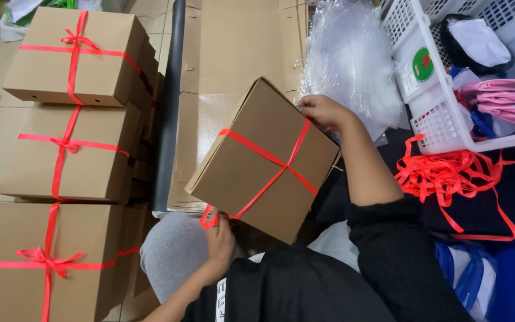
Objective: Assembling a gift box by folding cardboard, adding shredded paper filler, placing items inside, and tying a red ribbon.
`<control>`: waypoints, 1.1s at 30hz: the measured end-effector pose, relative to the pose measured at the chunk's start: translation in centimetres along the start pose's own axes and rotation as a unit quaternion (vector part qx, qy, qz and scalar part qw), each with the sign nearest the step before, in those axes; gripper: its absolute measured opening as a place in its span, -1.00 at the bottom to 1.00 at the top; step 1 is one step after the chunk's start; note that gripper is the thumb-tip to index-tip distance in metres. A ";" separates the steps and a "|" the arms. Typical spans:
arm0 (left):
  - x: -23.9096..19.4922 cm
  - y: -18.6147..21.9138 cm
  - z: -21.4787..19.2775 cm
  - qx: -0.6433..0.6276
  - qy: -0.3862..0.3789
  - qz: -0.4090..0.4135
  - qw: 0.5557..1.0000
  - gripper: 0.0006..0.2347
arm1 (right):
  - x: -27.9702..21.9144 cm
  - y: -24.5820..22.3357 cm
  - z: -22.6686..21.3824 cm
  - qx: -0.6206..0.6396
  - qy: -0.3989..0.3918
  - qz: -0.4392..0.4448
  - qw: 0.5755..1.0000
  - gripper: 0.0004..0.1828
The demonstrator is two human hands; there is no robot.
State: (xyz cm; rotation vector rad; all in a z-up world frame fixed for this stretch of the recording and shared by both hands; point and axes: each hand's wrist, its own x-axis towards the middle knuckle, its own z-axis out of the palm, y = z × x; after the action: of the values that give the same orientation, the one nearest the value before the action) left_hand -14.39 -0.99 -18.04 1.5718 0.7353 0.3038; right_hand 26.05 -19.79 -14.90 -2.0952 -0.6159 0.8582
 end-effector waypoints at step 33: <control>11.1 11.8 5.7 0.283 -0.309 0.216 0.882 -0.74 | -12.7 -7.6 10.9 -0.067 0.123 -0.173 0.975 -0.47</control>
State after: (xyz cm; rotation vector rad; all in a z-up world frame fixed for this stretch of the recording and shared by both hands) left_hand 0.62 1.52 -10.11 2.2331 -0.0588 -0.1222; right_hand 8.58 -18.49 -9.30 -2.0852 -0.8886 0.3633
